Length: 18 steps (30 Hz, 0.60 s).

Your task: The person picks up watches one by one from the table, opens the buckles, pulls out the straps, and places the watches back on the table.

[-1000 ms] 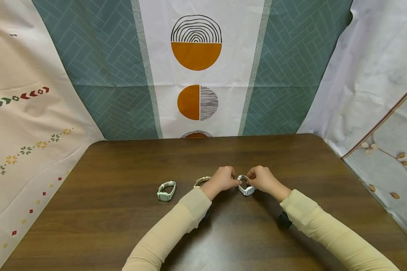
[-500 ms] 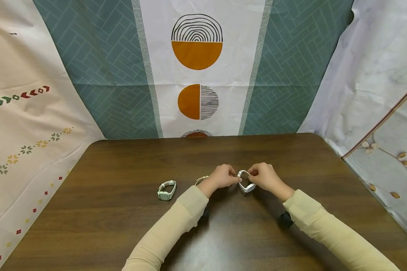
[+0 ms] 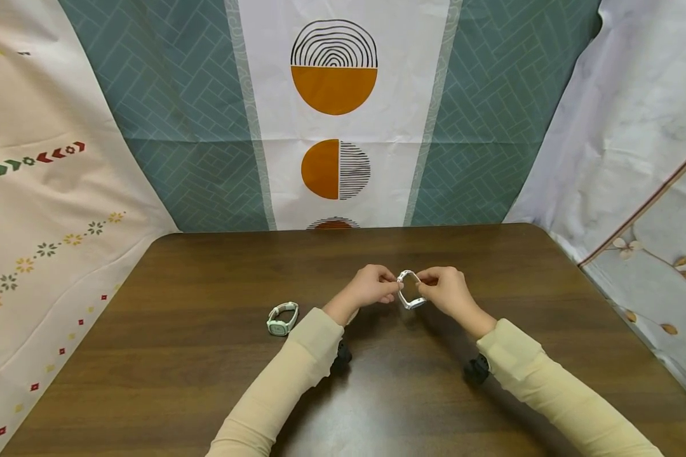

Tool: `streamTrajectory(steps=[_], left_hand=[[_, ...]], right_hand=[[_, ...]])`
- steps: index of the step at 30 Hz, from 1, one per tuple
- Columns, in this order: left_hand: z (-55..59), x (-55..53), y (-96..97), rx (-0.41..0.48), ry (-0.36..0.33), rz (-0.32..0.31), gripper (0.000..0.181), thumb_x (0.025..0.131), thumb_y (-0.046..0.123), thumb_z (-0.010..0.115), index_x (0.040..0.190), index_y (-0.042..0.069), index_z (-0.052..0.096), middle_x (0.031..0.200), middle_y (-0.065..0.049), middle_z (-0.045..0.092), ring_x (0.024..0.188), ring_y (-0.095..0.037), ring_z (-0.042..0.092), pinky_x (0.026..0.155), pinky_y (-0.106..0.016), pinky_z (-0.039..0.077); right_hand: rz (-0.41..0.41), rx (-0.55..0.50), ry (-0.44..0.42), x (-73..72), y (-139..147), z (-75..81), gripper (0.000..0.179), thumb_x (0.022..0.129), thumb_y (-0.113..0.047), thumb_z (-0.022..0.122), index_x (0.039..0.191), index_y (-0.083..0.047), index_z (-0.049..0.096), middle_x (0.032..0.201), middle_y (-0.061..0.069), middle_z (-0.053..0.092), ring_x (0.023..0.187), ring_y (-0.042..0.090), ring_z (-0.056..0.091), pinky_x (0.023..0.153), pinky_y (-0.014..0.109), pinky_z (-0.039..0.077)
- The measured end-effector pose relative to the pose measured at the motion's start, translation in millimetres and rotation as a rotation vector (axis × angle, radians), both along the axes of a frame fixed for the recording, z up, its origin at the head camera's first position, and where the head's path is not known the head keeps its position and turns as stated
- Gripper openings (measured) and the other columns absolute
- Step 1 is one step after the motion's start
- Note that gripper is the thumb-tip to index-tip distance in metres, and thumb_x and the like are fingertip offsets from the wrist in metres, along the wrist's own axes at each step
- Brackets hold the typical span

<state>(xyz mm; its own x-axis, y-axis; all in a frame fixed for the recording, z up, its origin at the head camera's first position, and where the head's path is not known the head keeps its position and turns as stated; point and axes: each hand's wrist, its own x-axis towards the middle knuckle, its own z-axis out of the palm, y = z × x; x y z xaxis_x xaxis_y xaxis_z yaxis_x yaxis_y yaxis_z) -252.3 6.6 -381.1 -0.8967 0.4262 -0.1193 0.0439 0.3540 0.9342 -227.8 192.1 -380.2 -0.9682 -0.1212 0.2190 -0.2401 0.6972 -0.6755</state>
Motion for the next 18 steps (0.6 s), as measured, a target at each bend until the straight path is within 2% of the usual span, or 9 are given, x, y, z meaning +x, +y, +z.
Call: streamTrajectory(steps=[3,7,12,18], left_hand=[[0.8,-1.1,-1.4,0.054,-0.012,0.008,0.024,0.09,0.009,0.063,0.104,-0.011,0.061,0.091,-0.024,0.067,0.08,-0.032,0.07,0.072,-0.035,0.057],[0.9,-2.7,-1.2,0.106,-0.011,0.011,0.021,0.091,0.005,0.06,0.104,-0.012,0.061,0.094,-0.026,0.067,0.077,-0.028,0.07,0.076,-0.04,0.056],[-0.2,-3.1,-3.6,0.152,-0.001,0.005,0.02,0.092,0.003,0.058,0.105,-0.012,0.06,0.096,-0.026,0.068,0.072,-0.018,0.067,0.073,-0.038,0.057],[-0.9,-1.6,-8.0,0.18,0.004,0.0,0.02,0.092,0.002,0.058,0.107,-0.011,0.06,0.099,-0.028,0.067,0.07,-0.013,0.065,0.074,-0.039,0.057]], right_hand=[[-0.026,-0.033,0.016,0.7,-4,1.8,0.018,0.08,-0.001,0.066,0.094,0.007,0.072,0.084,0.018,0.072,0.072,0.022,0.067,0.056,0.022,0.05],[-0.048,-0.078,0.027,2.2,-8,4.6,0.018,0.081,-0.002,0.067,0.096,0.006,0.072,0.083,0.017,0.072,0.066,0.017,0.066,0.054,0.02,0.049],[-0.065,-0.139,0.016,3.6,-12,5.8,0.02,0.082,-0.003,0.067,0.099,0.007,0.071,0.085,0.019,0.072,0.061,0.006,0.061,0.053,0.018,0.048],[-0.075,-0.223,-0.001,3.9,-16,3.7,0.022,0.082,-0.002,0.067,0.101,0.008,0.07,0.089,0.022,0.071,0.066,0.008,0.063,0.055,0.017,0.048]])
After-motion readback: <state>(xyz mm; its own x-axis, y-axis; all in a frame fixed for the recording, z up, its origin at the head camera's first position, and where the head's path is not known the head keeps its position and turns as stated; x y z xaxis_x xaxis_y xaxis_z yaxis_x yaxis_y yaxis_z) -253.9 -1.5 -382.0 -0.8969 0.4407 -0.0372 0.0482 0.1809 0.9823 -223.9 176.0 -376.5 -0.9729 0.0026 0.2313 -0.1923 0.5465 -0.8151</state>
